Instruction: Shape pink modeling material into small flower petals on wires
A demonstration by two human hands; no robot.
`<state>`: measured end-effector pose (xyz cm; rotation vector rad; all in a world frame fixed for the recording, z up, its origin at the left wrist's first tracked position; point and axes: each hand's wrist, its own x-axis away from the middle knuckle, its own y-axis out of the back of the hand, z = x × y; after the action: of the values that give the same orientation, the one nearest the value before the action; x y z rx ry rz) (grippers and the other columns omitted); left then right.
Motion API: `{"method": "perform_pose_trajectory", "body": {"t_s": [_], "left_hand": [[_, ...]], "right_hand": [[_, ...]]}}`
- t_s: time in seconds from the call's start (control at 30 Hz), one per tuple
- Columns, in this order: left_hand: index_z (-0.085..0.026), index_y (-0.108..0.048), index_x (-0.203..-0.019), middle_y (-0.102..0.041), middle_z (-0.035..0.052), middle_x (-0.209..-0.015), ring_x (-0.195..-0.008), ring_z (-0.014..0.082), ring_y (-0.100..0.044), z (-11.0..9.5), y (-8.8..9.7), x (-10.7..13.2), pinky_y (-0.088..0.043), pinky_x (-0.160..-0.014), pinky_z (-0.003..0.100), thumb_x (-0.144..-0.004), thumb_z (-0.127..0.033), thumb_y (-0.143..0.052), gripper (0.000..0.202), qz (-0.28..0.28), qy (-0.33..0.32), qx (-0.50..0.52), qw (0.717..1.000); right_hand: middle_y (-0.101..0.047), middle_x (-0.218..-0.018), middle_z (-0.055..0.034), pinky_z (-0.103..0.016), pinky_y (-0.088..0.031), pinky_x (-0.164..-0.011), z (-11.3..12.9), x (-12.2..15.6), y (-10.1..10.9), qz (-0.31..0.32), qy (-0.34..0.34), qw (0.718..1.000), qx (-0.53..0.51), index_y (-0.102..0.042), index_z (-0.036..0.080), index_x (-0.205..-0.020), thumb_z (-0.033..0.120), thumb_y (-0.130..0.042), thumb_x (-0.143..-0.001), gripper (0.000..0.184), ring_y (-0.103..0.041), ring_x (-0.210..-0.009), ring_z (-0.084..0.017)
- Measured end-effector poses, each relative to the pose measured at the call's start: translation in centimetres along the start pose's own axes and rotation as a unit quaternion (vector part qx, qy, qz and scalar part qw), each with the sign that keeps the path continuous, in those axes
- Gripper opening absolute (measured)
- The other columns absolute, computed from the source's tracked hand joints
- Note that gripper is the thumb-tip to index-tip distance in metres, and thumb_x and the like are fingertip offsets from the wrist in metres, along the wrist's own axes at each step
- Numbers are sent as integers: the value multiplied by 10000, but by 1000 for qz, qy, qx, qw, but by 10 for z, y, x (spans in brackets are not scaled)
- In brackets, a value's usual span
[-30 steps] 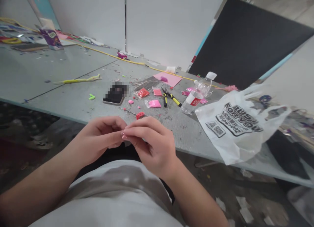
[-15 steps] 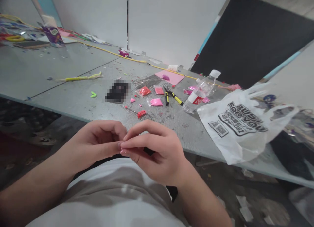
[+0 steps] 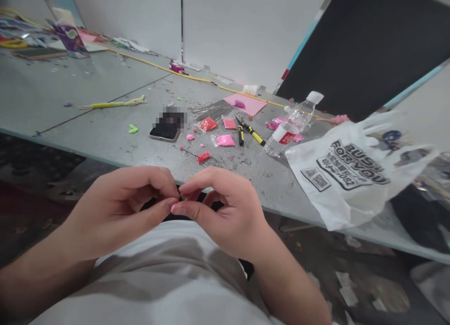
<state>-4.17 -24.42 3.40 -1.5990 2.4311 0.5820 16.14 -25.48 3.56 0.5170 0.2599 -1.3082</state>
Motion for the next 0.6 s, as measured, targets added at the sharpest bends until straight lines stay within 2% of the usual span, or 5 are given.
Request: {"method": "perform_pose_trajectory", "body": {"t_s": [0.13,0.3,0.4,0.53,0.6], "left_hand": [[-242,-676,-783,-671,-5,-674,-580,136,-579,4,-4,0,-443,-520,281,-911,-223,-706,133,-51,-55,-51,996],[-234,-668,-912,-710,-6,-755,-669,145,-668,16,-9,-2,-516,-576,277,-945,-191,-694,60,-100,-76,-17,992],[-228,-678,-981,-718,-14,-804,-706,130,-690,20,-12,-3,-562,-629,252,-931,-115,-683,123,-129,-80,-6,988],[-225,-693,-969,-724,-14,-820,-731,121,-700,20,-14,-4,-591,-651,227,-949,-134,-674,95,-116,-55,29,991],[-217,-696,-948,-727,-9,-810,-726,123,-701,19,-14,-5,-594,-645,224,-955,-147,-671,75,-98,-47,45,993]], "right_hand": [[-793,-802,2,-222,-586,-408,-2,4,-7,-24,-72,995,-68,-814,295,-942,281,-894,-863,114,-731,-594,-150],[-817,-826,-11,-216,-642,-461,-5,7,-16,-56,-88,988,-117,-824,262,-1011,264,-850,-900,114,-777,-642,-158],[-830,-876,-28,-227,-663,-507,-5,9,-19,-76,-87,989,-98,-825,244,-1031,251,-812,-926,107,-793,-696,-166],[-818,-881,-17,-224,-650,-535,-5,8,-17,-83,-61,994,-21,-815,245,-1042,226,-814,-915,129,-733,-624,-120],[-809,-879,-8,-213,-640,-546,-4,7,-14,-69,-54,996,-2,-804,247,-1038,204,-825,-900,146,-741,-668,-122]]}}
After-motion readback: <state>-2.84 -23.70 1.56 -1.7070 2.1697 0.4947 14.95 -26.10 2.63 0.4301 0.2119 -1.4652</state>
